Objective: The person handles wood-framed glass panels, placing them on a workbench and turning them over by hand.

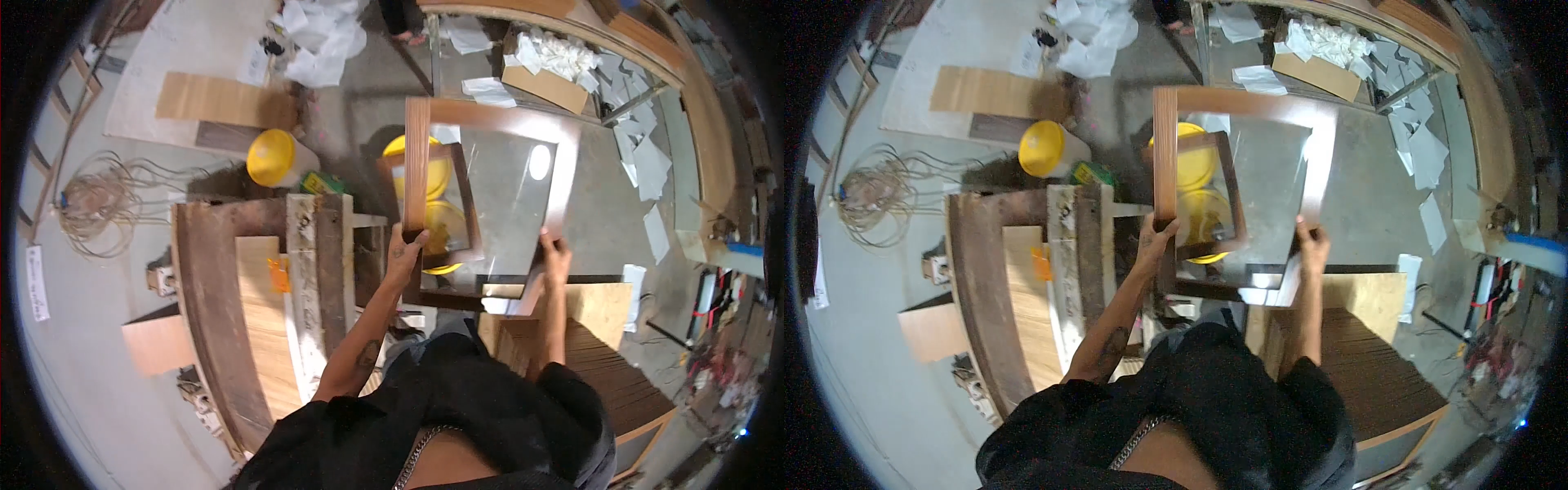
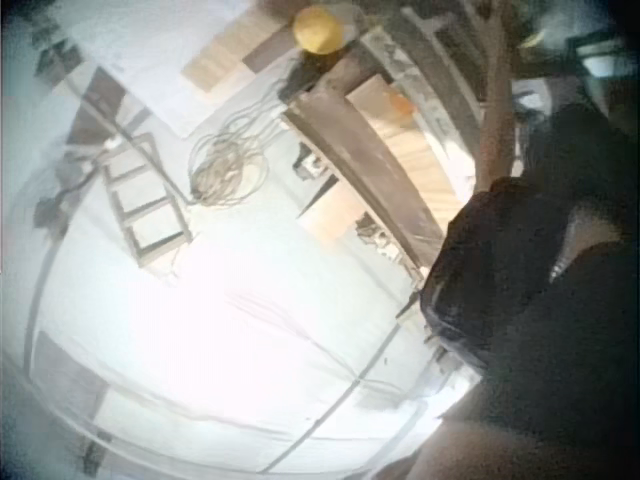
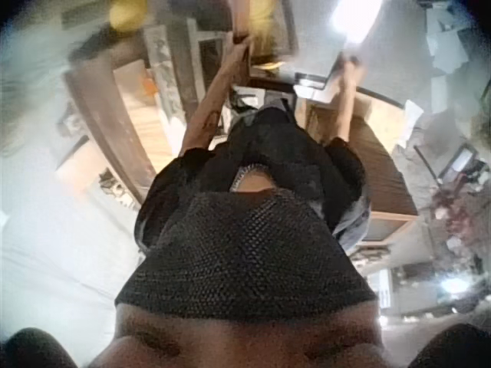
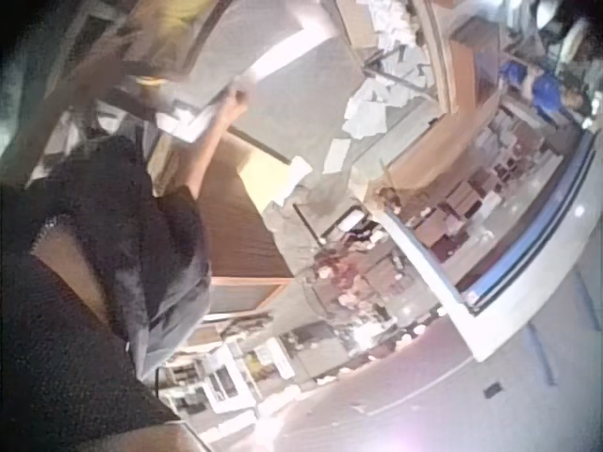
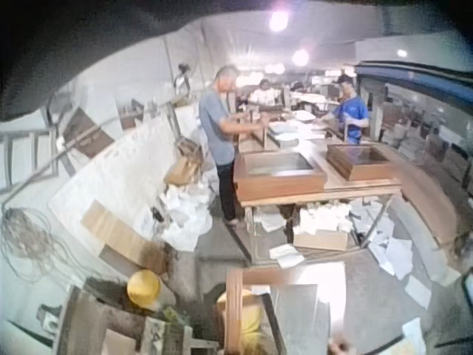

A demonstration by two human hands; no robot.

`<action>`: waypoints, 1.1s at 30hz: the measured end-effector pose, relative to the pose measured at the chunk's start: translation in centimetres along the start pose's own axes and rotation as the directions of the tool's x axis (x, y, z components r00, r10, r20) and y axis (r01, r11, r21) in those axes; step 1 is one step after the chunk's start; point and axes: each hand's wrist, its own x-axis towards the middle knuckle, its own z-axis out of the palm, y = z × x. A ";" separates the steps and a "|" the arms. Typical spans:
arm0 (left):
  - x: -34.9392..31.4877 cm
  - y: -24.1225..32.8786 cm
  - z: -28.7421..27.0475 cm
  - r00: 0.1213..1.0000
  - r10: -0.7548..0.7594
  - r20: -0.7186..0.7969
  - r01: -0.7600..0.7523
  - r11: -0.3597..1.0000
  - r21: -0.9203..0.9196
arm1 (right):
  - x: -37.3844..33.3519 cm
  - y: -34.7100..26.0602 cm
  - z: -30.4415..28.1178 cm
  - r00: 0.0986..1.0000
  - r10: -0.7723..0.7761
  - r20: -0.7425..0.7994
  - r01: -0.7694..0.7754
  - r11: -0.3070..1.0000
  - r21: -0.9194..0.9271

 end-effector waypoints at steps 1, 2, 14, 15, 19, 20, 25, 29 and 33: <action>0.6 -2.5 0.6 0.990 -0.133 -0.043 0.130 0.989 -0.072 | 1.1 3.1 0.9 0.998 0.067 -0.013 -0.068 0.994 -0.089; 1.4 -5.2 1.1 0.961 -0.266 -0.075 0.253 0.956 -0.149 | 1.9 5.7 1.6 0.991 0.130 -0.034 -0.134 0.975 -0.177; 13.1 -26.0 -2.5 0.540 -0.758 -0.365 0.696 0.646 -0.314 | 9.9 25.3 16.5 0.976 0.203 0.082 -0.128 0.832 -0.540; 14.2 -25.3 -2.7 0.556 -0.748 -0.362 0.681 0.660 -0.318 | 10.5 25.2 17.6 0.982 0.160 0.099 -0.087 0.853 -0.514; 16.7 -27.5 -5.8 0.700 -0.573 -0.427 0.590 0.800 -0.106 | 12.0 24.8 21.2 0.963 0.173 0.207 -0.029 0.830 -0.558; 16.9 -28.3 -6.0 0.698 -0.577 -0.425 0.593 0.798 -0.109 | 12.5 27.0 21.2 0.963 0.174 0.207 -0.029 0.827 -0.562; 16.9 -32.4 -4.3 0.711 -0.634 -0.304 0.685 0.722 0.098 | 12.4 37.6 18.6 0.965 0.180 0.189 0.016 0.681 -0.732; 14.5 -39.1 -7.2 0.685 -0.689 -0.236 0.728 0.632 0.266 | 10.7 38.6 18.9 0.893 0.165 0.419 0.146 0.775 -0.615; 14.1 -40.6 -3.9 0.672 -0.660 -0.336 0.726 0.678 0.119 | 11.5 39.7 18.0 0.919 0.132 0.371 0.164 0.729 -0.665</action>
